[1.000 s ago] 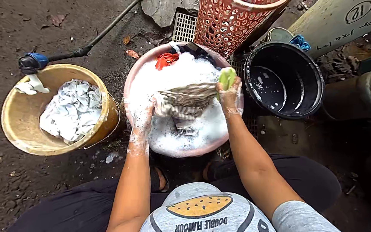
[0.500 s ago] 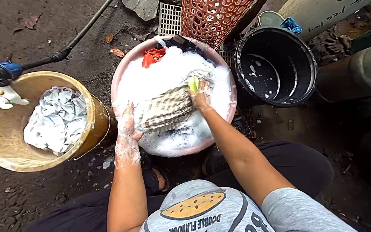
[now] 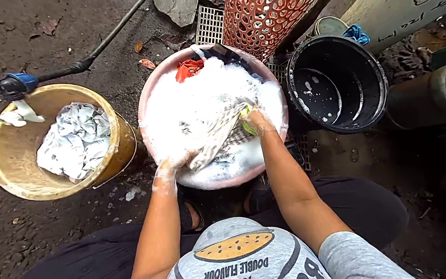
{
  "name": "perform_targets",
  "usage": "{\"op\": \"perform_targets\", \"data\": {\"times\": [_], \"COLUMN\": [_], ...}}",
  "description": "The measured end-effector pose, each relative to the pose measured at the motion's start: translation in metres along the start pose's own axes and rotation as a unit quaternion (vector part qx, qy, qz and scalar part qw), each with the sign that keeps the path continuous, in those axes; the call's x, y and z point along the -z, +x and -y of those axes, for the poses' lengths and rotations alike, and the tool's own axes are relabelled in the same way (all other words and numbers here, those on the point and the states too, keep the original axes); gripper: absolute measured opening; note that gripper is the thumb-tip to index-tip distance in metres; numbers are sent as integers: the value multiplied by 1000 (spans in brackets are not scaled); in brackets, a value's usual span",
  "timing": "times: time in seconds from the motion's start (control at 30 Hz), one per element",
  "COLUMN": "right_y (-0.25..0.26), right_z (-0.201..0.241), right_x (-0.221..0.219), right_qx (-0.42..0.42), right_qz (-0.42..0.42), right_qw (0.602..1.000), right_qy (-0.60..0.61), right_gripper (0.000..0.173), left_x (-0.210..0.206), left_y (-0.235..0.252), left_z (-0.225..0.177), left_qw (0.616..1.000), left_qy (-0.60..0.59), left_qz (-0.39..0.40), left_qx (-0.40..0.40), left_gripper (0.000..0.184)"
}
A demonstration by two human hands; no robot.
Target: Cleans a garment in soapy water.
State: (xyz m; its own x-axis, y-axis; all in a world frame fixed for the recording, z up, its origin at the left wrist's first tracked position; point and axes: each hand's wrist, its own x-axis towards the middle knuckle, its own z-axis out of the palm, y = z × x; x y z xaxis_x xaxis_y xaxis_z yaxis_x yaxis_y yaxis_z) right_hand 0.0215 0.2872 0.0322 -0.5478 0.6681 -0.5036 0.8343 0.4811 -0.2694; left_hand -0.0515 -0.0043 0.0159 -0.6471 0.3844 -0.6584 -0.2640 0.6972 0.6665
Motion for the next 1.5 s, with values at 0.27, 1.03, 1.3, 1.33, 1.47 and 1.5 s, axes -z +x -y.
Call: {"op": "perform_targets", "data": {"times": [0.27, 1.03, 1.3, 1.33, 1.47, 1.5], "right_y": [-75, -24, -16, 5, 15, -5], "right_z": [89, 24, 41, 14, -9, 11], "right_x": [-129, -62, -133, -115, -55, -59], "right_qx": [405, 78, 371, 310, 93, 97], "right_qz": [-108, -212, -163, -173, -175, -196], "right_qw": [884, 917, 909, 933, 972, 956], "right_qy": [206, 330, 93, 51, 125, 196], "right_gripper": [72, 69, 70, 70, 73, 74], "left_x": [1, 15, 56, 65, 63, 52], "left_y": [15, 19, -5, -11, -9, -2], "left_z": [-11, -1, -12, -17, -19, -16], "left_qw": [808, 989, 860, 838, 850, 867], "left_qy": [-577, -106, -465, -502, -504, -479], "left_qz": [-117, -95, -147, -127, -127, -131], "left_qx": [6, 33, -149, -168, -86, -42], "left_gripper": [31, 40, 18, 15, 25, 30]}}
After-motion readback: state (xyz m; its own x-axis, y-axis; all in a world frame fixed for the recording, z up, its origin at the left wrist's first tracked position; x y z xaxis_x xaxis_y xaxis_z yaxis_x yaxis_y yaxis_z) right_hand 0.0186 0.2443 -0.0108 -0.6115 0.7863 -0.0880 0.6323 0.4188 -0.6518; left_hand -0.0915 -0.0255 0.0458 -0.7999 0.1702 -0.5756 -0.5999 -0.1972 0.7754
